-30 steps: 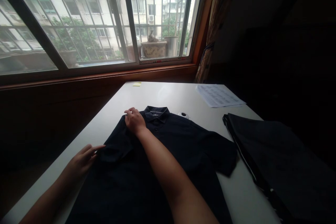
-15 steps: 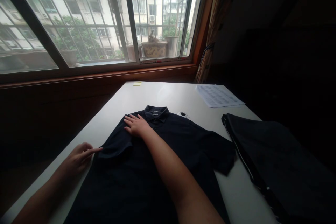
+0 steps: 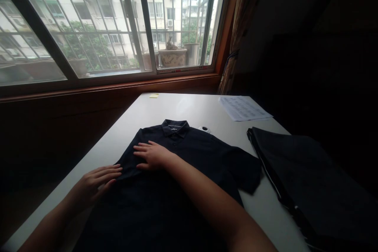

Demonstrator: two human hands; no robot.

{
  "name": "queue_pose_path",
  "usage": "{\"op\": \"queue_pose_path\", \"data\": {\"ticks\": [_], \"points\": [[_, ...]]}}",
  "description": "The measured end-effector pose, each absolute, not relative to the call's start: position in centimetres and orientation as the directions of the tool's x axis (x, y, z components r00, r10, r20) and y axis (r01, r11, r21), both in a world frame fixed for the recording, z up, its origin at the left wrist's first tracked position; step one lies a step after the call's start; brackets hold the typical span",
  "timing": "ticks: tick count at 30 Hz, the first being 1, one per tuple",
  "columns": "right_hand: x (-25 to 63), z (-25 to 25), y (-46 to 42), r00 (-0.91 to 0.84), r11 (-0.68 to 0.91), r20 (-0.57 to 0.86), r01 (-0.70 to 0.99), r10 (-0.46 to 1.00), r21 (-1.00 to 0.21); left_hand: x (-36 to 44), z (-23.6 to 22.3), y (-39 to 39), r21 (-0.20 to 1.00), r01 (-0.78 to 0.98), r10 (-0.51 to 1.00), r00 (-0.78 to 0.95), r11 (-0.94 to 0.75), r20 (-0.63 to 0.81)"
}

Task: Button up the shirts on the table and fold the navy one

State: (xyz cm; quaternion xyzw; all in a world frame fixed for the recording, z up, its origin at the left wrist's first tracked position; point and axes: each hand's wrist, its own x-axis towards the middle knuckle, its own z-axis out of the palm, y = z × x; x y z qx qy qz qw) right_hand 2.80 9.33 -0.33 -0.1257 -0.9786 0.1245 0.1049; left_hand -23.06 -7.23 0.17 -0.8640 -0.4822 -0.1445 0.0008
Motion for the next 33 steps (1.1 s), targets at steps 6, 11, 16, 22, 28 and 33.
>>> {"op": "queue_pose_path", "data": {"ticks": [6, 11, 16, 22, 28, 33], "points": [[7.1, -0.2, 6.9, -0.945, 0.929, 0.135, 0.255, 0.299, -0.269, -23.0, 1.6, -6.5, 0.186, 0.838, 0.846, 0.456, -0.512, 0.276], [8.6, 0.2, 4.0, -0.935, 0.919, 0.131, 0.286, 0.33, -0.27, -20.6, 2.7, -2.5, 0.163, 0.881, 0.885, 0.401, -0.443, 0.238], [8.7, -0.1, 1.1, -0.894, 0.877, 0.124, 0.38, 0.43, -0.295, -17.0, -0.2, 3.9, 0.072, 0.909, 0.905, 0.397, -0.411, 0.149], [9.7, 0.2, -1.3, -0.889, 0.857, 0.114, 0.382, 0.443, -0.346, -15.7, -2.6, 9.3, 0.029, 0.957, 0.957, 0.288, -0.29, 0.04], [10.3, 0.7, -2.0, -0.896, 0.856, 0.095, 0.376, 0.433, -0.355, -16.1, -1.9, 11.4, 0.017, 0.955, 0.955, 0.296, -0.297, 0.032], [10.4, 0.7, -2.0, -0.896, 0.857, 0.107, 0.37, 0.431, -0.358, -15.2, -1.1, 10.7, -0.014, 0.954, 0.95, 0.301, -0.301, 0.083]]}}
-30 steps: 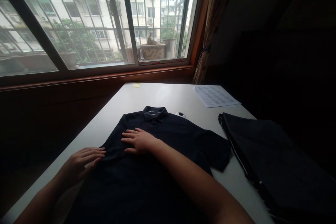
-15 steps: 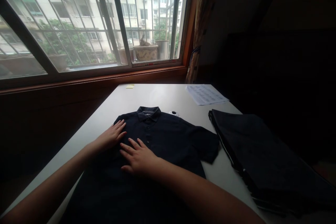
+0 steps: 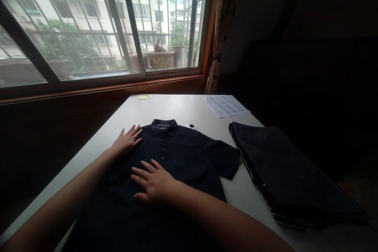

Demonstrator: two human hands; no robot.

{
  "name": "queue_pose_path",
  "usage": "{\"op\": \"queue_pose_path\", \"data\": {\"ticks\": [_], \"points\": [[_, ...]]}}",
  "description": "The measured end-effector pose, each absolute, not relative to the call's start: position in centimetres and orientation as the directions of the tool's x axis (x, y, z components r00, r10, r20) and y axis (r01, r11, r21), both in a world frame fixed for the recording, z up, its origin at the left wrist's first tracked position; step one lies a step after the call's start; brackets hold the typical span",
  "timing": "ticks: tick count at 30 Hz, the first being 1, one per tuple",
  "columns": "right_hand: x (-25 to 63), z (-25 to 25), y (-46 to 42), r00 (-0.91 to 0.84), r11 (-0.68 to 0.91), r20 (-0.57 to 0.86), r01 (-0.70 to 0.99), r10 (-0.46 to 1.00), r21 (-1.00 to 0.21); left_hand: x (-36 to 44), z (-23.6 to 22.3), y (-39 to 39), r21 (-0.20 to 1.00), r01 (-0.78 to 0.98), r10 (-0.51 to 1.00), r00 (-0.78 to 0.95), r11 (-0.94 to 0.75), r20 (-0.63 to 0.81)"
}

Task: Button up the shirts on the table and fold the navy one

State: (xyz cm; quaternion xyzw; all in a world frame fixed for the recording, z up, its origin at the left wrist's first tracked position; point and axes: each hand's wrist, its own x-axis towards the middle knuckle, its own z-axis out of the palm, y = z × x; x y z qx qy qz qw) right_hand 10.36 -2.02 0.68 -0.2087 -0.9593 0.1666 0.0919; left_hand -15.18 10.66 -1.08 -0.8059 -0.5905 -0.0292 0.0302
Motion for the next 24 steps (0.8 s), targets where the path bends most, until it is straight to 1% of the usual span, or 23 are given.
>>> {"op": "queue_pose_path", "data": {"ticks": [4, 7, 11, 17, 24], "points": [[10.4, 0.6, -2.1, -0.894, 0.86, 0.117, 0.371, 0.433, -0.35, -14.9, -0.9, 7.3, -0.054, 0.903, 0.884, 0.428, -0.426, 0.187], [10.4, 0.5, -2.1, -0.892, 0.86, 0.117, 0.377, 0.437, -0.344, -16.4, -1.5, 3.9, -0.012, 0.878, 0.864, 0.472, -0.478, 0.173], [10.4, 0.1, -2.0, -0.89, 0.859, 0.125, 0.374, 0.438, -0.348, -19.9, -2.6, 0.0, 0.055, 0.889, 0.886, 0.446, -0.455, 0.129], [10.4, 0.3, -2.0, -0.887, 0.853, 0.12, 0.38, 0.446, -0.358, -23.5, -3.1, -3.8, 0.053, 0.892, 0.891, 0.443, -0.449, 0.097], [10.5, 0.1, -2.0, -0.872, 0.845, 0.15, 0.388, 0.465, -0.368, -26.5, -2.4, -6.6, 0.082, 0.912, 0.909, 0.387, -0.402, 0.152]]}}
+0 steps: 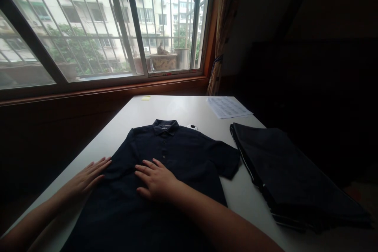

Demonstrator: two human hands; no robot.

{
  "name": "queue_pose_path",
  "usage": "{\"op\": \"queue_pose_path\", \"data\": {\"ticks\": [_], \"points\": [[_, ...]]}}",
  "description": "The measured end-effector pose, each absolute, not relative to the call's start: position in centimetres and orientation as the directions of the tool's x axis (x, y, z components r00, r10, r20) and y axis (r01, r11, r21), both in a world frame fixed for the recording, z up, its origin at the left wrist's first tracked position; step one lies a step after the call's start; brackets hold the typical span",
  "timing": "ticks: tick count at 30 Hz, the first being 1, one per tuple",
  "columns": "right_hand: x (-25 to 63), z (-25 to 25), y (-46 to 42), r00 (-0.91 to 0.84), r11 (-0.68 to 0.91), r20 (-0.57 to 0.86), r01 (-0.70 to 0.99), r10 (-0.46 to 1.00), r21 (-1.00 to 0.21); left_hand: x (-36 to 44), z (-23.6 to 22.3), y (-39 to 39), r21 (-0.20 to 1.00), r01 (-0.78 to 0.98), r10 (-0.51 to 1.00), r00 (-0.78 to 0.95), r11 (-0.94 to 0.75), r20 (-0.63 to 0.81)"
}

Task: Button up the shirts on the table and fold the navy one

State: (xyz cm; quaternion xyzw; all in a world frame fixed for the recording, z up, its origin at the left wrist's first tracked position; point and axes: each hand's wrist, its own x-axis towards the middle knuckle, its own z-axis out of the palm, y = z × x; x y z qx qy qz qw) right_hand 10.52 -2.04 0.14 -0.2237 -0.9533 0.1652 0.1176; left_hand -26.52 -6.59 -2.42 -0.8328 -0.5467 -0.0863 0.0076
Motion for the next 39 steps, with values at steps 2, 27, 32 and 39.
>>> {"op": "queue_pose_path", "data": {"ticks": [2, 27, 32, 39], "points": [[10.5, 0.1, -2.0, -0.864, 0.84, 0.164, 0.391, 0.475, -0.376, -27.4, -1.9, -7.2, 0.096, 0.927, 0.92, 0.34, -0.363, 0.193], [10.5, -0.4, -2.0, -0.841, 0.838, 0.21, 0.406, 0.498, -0.364, -24.2, -1.3, -10.6, 0.067, 0.964, 0.916, 0.222, -0.258, 0.333], [10.5, -0.3, -2.0, -0.841, 0.836, 0.206, 0.406, 0.5, -0.37, -23.3, -1.1, -9.7, 0.014, 0.942, 0.885, 0.309, -0.334, 0.35], [10.5, -0.4, -2.0, -0.839, 0.835, 0.208, 0.408, 0.502, -0.37, -24.3, -0.5, -8.7, -0.055, 0.907, 0.856, 0.414, -0.418, 0.308]]}}
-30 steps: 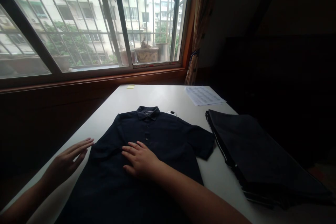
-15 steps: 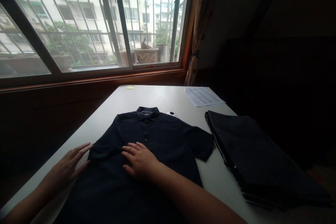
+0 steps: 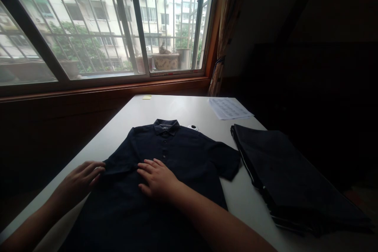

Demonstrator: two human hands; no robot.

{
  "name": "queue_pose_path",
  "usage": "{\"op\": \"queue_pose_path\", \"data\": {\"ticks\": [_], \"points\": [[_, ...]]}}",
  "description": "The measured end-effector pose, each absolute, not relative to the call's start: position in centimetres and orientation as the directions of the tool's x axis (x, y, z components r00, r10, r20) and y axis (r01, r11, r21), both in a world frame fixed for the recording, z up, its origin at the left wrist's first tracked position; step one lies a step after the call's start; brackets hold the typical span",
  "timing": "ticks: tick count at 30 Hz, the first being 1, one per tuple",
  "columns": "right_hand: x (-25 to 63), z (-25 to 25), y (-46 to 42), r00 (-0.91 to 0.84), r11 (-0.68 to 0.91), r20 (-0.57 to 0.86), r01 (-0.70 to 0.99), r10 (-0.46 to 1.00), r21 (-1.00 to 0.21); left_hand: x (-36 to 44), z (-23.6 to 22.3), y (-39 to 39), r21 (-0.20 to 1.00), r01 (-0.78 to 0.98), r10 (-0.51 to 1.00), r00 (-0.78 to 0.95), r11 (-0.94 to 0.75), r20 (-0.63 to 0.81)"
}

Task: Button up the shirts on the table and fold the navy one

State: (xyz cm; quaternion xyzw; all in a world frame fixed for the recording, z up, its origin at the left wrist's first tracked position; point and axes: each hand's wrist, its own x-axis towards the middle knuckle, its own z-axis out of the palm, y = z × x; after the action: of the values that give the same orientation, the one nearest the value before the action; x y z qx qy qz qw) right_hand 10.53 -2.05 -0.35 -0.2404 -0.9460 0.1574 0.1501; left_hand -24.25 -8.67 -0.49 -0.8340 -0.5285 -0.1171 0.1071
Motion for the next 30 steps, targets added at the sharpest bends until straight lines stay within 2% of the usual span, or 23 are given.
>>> {"op": "queue_pose_path", "data": {"ticks": [6, 13, 18, 22, 24, 30], "points": [[10.5, -0.3, -2.0, -0.84, 0.837, 0.209, 0.407, 0.5, -0.366, -24.8, -0.3, -8.7, -0.112, 0.9, 0.851, 0.435, -0.421, 0.295], [10.5, -0.2, -2.1, -0.839, 0.833, 0.203, 0.411, 0.504, -0.37, -24.8, 0.6, -8.2, -0.045, 0.918, 0.898, 0.395, -0.394, 0.194], [10.6, -0.3, -2.1, -0.836, 0.834, 0.213, 0.412, 0.507, -0.368, -22.8, 2.5, -5.8, -0.048, 0.913, 0.895, 0.407, -0.406, 0.182], [10.5, -0.4, -2.1, -0.834, 0.836, 0.216, 0.415, 0.507, -0.359, -19.6, 0.8, -2.1, -0.022, 0.89, 0.868, 0.448, -0.455, 0.215], [10.5, -0.4, -2.1, -0.834, 0.837, 0.214, 0.42, 0.509, -0.351, -18.0, -0.9, 0.1, -0.01, 0.889, 0.873, 0.452, -0.458, 0.184], [10.5, -0.2, -2.1, -0.841, 0.839, 0.194, 0.424, 0.504, -0.34, -16.2, -3.3, 6.7, 0.006, 0.971, 0.967, 0.238, -0.24, 0.094]]}}
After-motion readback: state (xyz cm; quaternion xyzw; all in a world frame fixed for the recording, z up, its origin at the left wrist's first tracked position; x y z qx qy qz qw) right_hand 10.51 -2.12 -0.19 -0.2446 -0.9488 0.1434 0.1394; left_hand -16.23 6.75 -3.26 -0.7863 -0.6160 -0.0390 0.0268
